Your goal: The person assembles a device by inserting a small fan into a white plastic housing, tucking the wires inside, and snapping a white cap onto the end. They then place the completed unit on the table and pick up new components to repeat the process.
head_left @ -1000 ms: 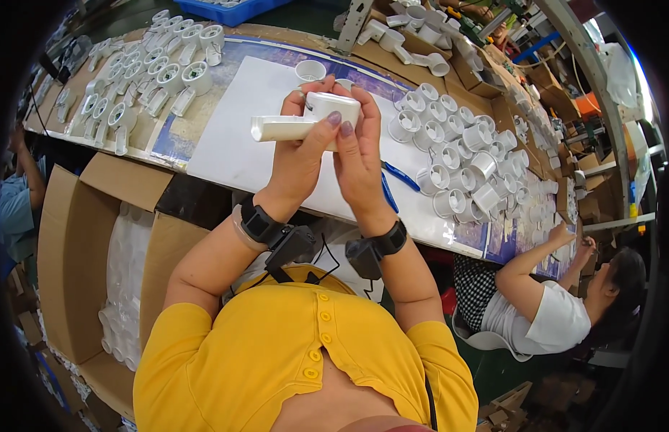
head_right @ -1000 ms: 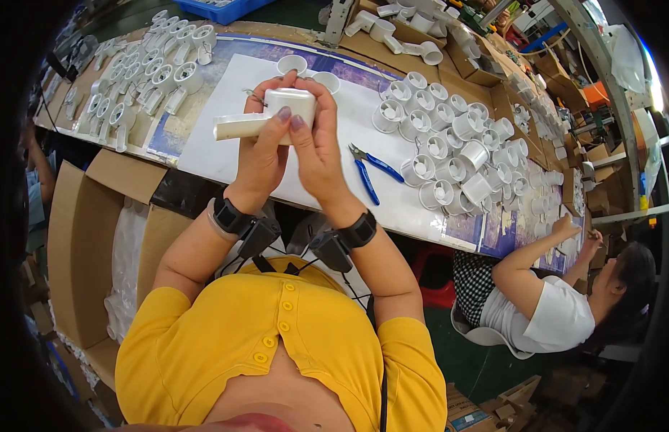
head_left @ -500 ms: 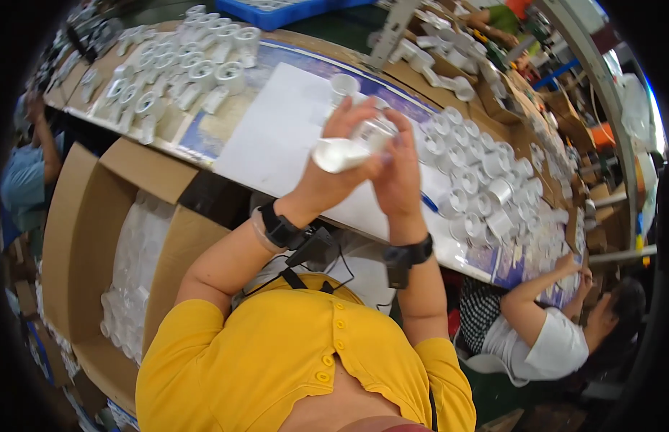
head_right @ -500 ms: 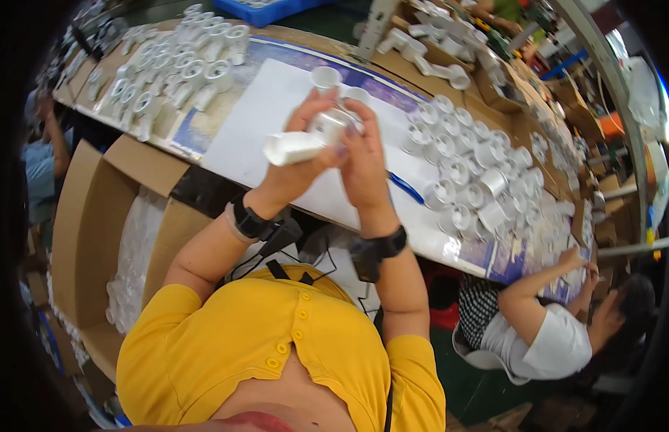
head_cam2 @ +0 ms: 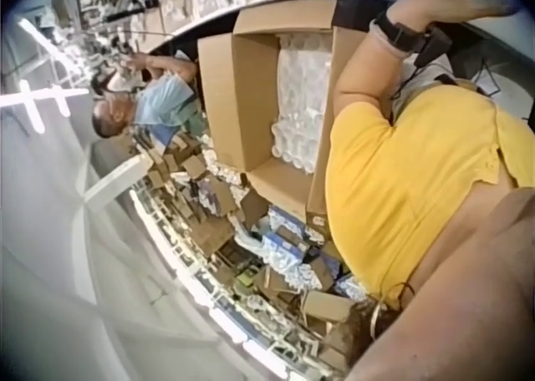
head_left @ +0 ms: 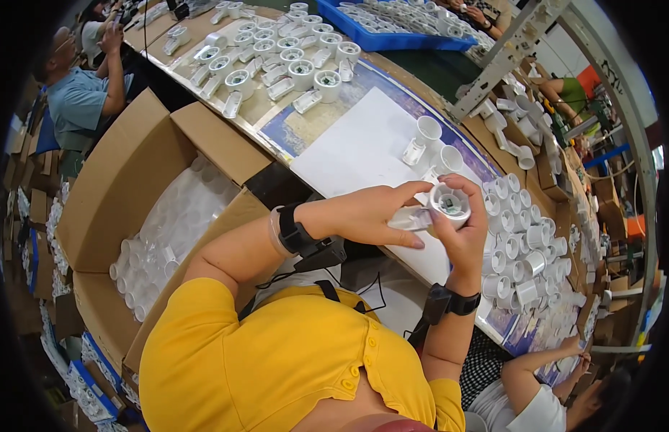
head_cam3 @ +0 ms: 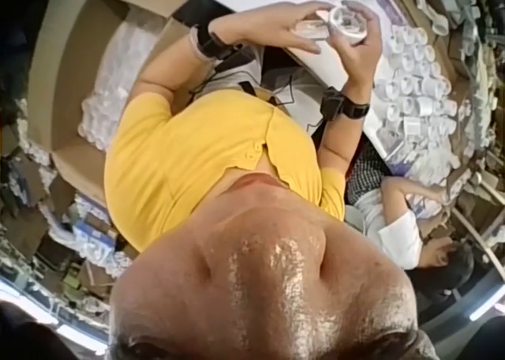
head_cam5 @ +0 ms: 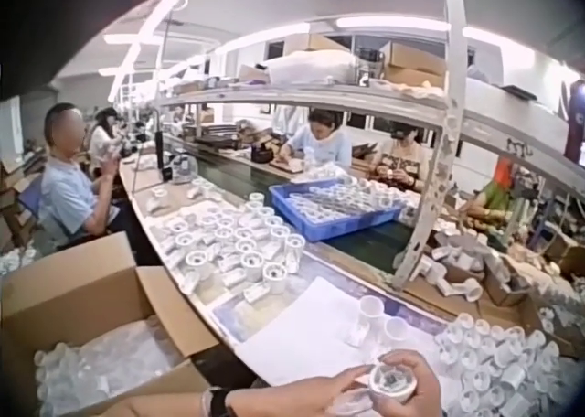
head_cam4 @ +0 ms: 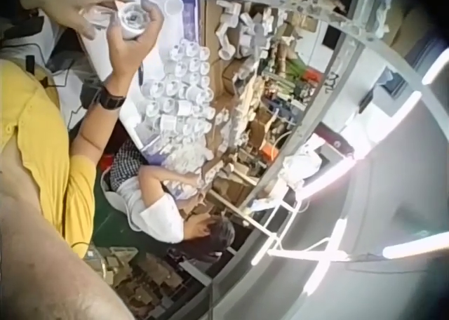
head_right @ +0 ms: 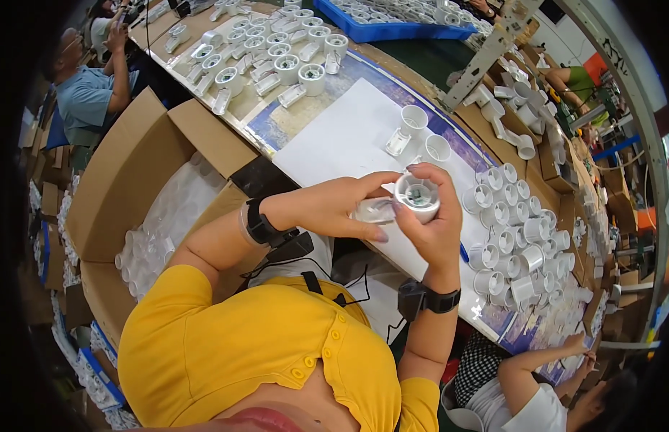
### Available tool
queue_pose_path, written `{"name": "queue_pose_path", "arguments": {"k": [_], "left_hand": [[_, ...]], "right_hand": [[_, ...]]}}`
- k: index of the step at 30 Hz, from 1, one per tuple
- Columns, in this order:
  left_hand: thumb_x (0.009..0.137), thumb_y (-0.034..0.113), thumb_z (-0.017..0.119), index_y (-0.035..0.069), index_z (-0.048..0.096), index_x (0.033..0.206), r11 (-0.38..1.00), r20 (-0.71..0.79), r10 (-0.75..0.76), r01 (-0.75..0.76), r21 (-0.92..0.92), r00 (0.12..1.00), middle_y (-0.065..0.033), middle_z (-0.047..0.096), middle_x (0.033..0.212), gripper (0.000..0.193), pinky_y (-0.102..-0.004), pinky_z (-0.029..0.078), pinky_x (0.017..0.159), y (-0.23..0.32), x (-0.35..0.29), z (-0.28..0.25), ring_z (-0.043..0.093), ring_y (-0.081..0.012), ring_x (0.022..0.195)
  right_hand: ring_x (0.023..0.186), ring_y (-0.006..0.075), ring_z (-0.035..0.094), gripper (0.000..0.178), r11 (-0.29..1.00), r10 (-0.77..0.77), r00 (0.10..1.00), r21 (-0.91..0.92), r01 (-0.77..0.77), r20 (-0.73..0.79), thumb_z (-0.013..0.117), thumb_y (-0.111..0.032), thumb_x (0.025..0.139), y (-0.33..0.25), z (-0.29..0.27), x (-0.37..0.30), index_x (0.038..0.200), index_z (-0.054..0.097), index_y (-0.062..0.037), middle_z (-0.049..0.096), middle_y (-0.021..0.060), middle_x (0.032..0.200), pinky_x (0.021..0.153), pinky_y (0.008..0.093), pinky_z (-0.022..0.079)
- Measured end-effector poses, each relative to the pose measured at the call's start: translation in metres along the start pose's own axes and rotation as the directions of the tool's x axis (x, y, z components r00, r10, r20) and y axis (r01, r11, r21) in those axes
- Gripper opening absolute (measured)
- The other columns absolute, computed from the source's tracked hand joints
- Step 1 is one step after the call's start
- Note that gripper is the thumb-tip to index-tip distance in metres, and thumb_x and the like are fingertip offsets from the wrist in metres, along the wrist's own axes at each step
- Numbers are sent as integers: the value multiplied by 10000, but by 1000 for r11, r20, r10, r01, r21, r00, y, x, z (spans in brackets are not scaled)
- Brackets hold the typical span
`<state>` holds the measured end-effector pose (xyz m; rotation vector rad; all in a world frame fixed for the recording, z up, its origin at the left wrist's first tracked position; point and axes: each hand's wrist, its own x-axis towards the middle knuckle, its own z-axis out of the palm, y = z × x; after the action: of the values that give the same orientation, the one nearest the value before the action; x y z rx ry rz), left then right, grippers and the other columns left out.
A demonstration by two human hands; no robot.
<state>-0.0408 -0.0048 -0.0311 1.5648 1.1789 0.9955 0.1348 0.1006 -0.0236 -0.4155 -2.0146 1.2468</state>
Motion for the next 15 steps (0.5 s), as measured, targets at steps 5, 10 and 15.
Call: {"name": "queue_pose_path", "arguments": {"k": [5,10,15], "left_hand": [[876,256,661,-6,251,1436,994,-85,77,-71,79,993,-129,620,1168,741,-320,486,811,-7,-8,-17,616,-183,968],[893,305,611,44,388,1360,985,-363,-137,89,-146,921,-78,655,1032,579,-285,477,690,-7,-33,-70,563,-101,799],[898,349,564,128,539,1219,964,-719,-226,45,-262,658,39,640,983,390,-217,410,612,-8,-71,-176,481,-64,725]], "right_hand": [[1140,202,526,444,1000,-24,993,14,26,-113,614,-115,857,-9,26,9,1264,469,-10,536,129,1265,993,333,399],[1069,193,563,433,995,-84,990,47,90,-114,609,-59,865,-3,15,6,1269,464,-1,533,125,1272,926,319,445],[1099,190,556,313,993,77,987,101,-63,-138,496,-103,950,6,-6,-20,1245,493,2,541,125,1286,930,314,441]]}}
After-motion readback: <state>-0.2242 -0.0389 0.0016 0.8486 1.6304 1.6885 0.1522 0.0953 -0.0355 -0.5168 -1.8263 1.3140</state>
